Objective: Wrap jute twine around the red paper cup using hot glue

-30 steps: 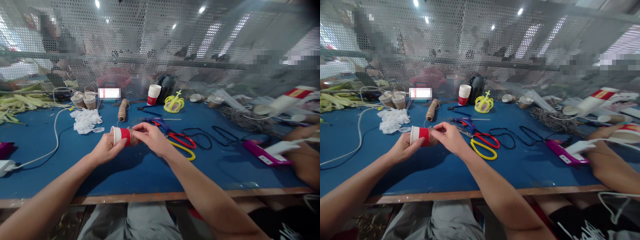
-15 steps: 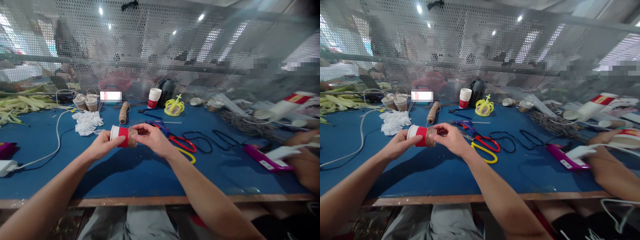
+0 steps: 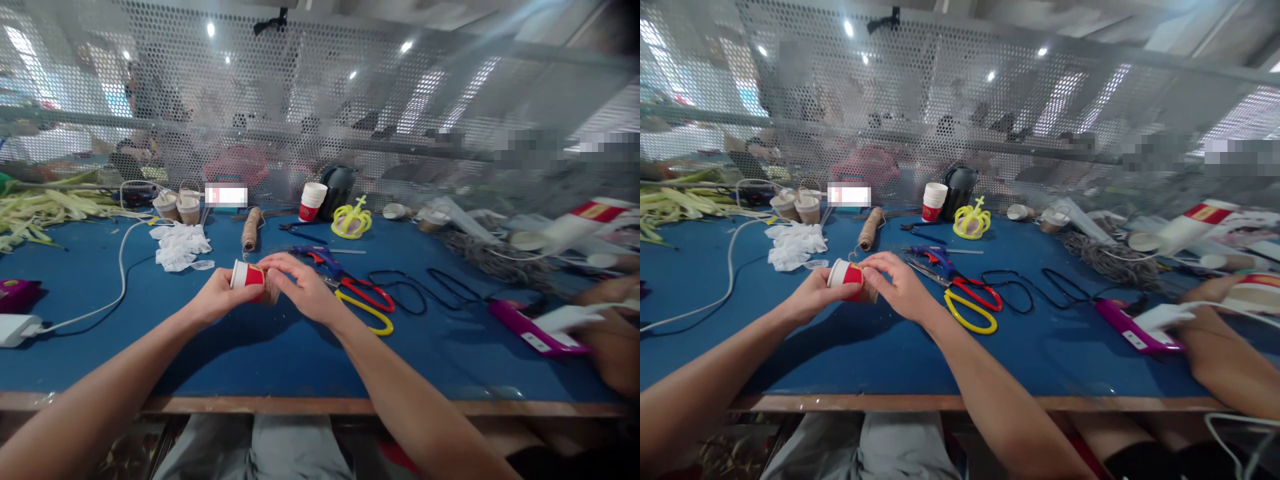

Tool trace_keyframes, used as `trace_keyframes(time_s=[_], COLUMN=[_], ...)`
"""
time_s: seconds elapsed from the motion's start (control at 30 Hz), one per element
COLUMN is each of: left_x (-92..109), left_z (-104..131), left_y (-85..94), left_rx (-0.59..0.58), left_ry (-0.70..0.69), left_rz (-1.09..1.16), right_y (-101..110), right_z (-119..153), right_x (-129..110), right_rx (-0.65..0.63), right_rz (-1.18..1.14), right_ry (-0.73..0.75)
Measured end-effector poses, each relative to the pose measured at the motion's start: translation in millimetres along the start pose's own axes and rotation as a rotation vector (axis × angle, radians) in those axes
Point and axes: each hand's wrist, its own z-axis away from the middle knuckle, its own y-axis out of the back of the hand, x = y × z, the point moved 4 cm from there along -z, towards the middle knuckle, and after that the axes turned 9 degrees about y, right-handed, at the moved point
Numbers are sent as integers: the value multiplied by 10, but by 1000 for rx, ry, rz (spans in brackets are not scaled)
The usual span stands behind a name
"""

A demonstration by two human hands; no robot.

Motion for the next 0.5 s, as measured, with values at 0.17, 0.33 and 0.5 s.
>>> trace_keyframes(time_s=[0.17, 0.33, 0.5], left_x=[-31, -54, -88], left_z=[6, 12, -3], left_y=[-57, -65, -47], left_rx=[9, 37, 75], left_ry=[-20, -18, 23], left_rz=[-97, -138, -164], right_y=[-63, -101, -143], right_z=[1, 3, 8], right_x=[-41, -55, -56], right_rx=[-39, -30, -28], right_rz=[-62, -116, -121], right_ry=[4, 9, 8])
